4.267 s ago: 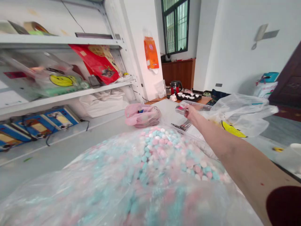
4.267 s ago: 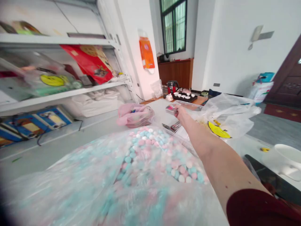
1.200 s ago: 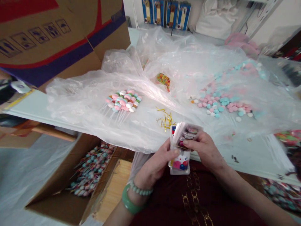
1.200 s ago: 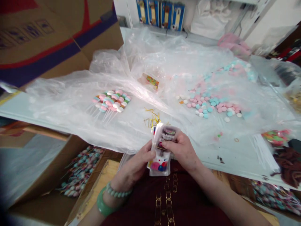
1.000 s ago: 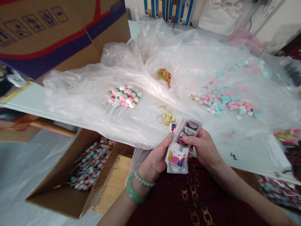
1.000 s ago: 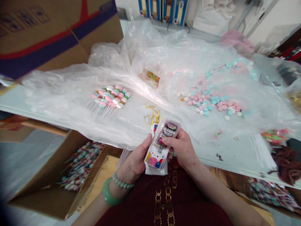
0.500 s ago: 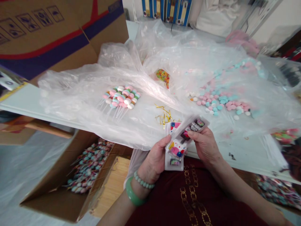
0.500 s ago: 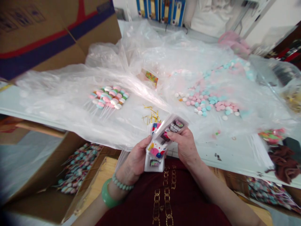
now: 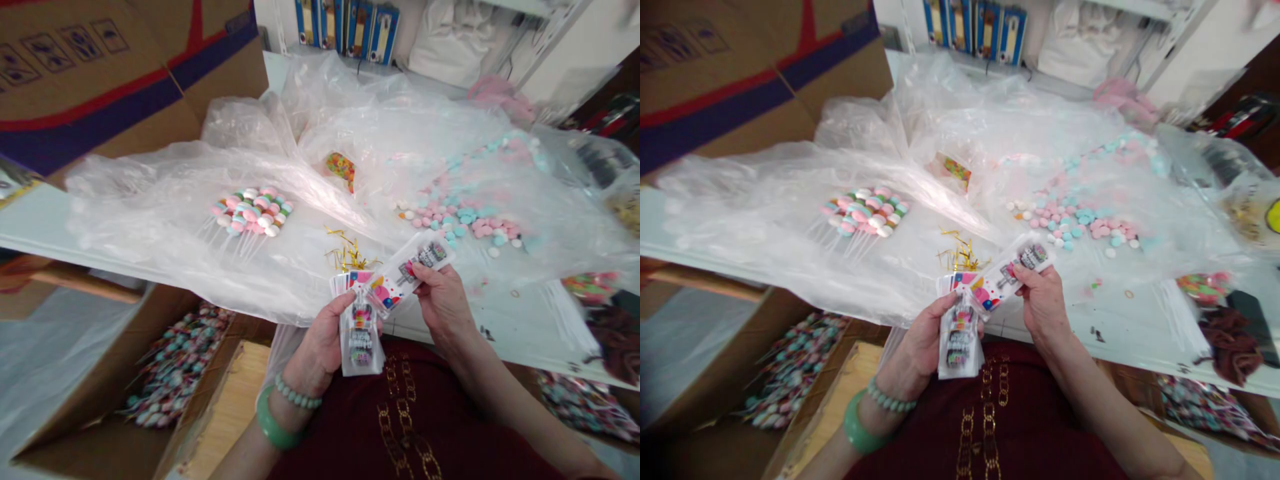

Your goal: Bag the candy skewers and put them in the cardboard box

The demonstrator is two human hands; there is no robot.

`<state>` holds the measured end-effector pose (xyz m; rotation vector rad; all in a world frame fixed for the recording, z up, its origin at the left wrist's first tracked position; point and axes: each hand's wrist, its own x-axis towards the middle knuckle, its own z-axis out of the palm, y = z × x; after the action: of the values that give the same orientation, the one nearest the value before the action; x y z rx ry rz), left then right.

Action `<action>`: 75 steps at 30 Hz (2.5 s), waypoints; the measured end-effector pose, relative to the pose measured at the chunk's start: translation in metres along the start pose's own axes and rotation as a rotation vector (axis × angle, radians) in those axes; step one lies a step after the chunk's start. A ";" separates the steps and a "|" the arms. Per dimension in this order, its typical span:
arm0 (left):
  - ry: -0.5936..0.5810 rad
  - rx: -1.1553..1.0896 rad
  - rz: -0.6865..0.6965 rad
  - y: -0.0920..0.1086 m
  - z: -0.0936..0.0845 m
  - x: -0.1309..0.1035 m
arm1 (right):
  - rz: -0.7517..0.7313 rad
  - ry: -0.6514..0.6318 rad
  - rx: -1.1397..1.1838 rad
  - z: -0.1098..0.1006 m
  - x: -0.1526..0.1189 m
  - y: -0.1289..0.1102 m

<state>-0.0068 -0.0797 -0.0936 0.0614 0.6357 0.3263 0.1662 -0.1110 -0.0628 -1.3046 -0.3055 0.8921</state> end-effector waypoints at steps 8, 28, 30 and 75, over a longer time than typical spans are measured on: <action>-0.045 0.060 -0.033 0.002 -0.008 -0.002 | 0.039 0.011 0.089 -0.014 0.019 -0.007; -0.012 -0.009 0.363 0.049 -0.008 -0.053 | 0.191 0.010 0.158 -0.059 0.047 -0.026; -0.030 -0.002 0.364 0.053 -0.011 -0.057 | 0.168 -0.083 0.063 -0.055 0.045 -0.030; -0.108 0.706 -0.003 0.024 0.022 -0.023 | -1.022 -1.405 -1.217 0.048 0.007 -0.062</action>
<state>-0.0176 -0.0631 -0.0588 0.7488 0.6188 0.0818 0.1638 -0.0729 0.0058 -0.9959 -2.6455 0.5006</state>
